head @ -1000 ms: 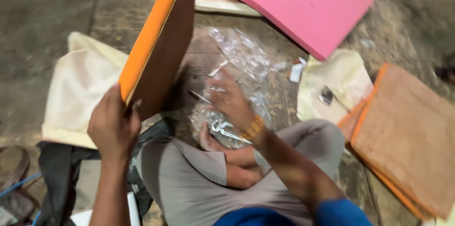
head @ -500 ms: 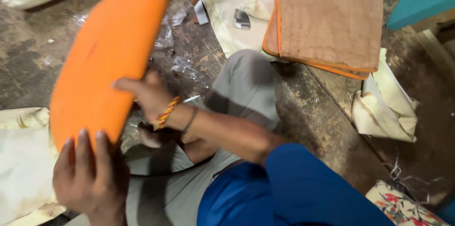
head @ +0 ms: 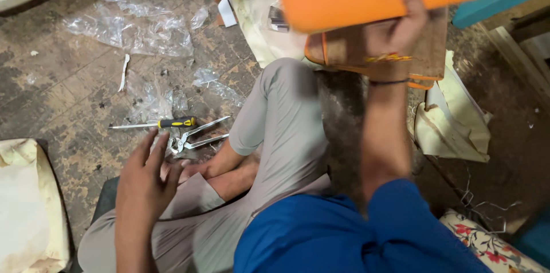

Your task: The person sits on the floor and uses a screwdriver to pry and remove staples from the edge of a rectangular foam cushion covered in fabric. The person works along the perimeter of the cushion, detaching the fabric from the foam base.

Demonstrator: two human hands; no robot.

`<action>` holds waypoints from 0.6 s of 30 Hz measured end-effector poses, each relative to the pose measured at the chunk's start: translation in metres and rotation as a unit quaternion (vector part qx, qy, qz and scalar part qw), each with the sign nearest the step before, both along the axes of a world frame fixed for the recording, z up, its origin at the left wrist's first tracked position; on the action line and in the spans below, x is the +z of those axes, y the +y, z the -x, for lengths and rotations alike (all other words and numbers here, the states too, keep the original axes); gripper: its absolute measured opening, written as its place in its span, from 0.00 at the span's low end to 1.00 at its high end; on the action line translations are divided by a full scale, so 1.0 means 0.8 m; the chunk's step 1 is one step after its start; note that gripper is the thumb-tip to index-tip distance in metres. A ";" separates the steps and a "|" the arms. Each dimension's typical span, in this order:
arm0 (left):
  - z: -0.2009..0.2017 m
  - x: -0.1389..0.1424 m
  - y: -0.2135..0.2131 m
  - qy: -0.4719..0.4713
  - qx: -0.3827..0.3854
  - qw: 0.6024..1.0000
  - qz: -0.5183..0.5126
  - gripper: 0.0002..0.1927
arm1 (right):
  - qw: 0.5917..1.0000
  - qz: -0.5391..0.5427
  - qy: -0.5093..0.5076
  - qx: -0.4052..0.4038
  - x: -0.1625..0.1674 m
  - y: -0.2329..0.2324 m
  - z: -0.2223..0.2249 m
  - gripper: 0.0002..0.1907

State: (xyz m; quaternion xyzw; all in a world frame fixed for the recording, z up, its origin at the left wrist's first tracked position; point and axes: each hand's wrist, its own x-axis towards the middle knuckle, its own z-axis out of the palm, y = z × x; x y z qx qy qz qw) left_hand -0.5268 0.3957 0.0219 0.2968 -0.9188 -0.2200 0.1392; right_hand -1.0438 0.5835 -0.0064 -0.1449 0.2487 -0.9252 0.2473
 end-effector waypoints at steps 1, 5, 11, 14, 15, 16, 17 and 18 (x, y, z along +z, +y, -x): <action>-0.007 -0.014 -0.006 -0.024 0.003 0.999 -0.023 0.31 | 0.999 -0.011 -0.024 -0.037 -0.014 0.013 0.023 0.14; -0.023 -0.050 -0.017 -0.062 0.009 0.997 -0.053 0.29 | 0.973 0.111 0.160 0.119 -0.074 0.062 0.081 0.13; -0.003 -0.070 -0.023 -0.099 -0.013 0.993 -0.068 0.28 | 0.979 -0.095 -0.151 -0.098 -0.162 0.108 0.074 0.19; 0.008 -0.079 -0.023 -0.162 0.002 0.976 -0.147 0.28 | 0.989 -0.083 -0.109 0.046 -0.189 0.132 0.065 0.13; 0.013 -0.080 -0.022 -0.164 -0.005 0.977 -0.136 0.28 | 0.989 -0.054 -0.082 0.115 -0.193 0.137 0.066 0.12; 0.018 -0.079 -0.020 -0.167 -0.011 0.978 -0.124 0.27 | 0.972 -0.186 -0.109 0.097 -0.193 0.146 0.070 0.15; 0.023 -0.075 -0.018 -0.172 -0.018 0.978 -0.113 0.27 | 0.936 -0.315 -0.136 0.077 -0.185 0.165 0.078 0.18; 0.026 -0.067 -0.016 -0.163 -0.037 0.981 -0.094 0.27 | 0.883 -0.439 -0.159 0.053 -0.182 0.181 0.079 0.22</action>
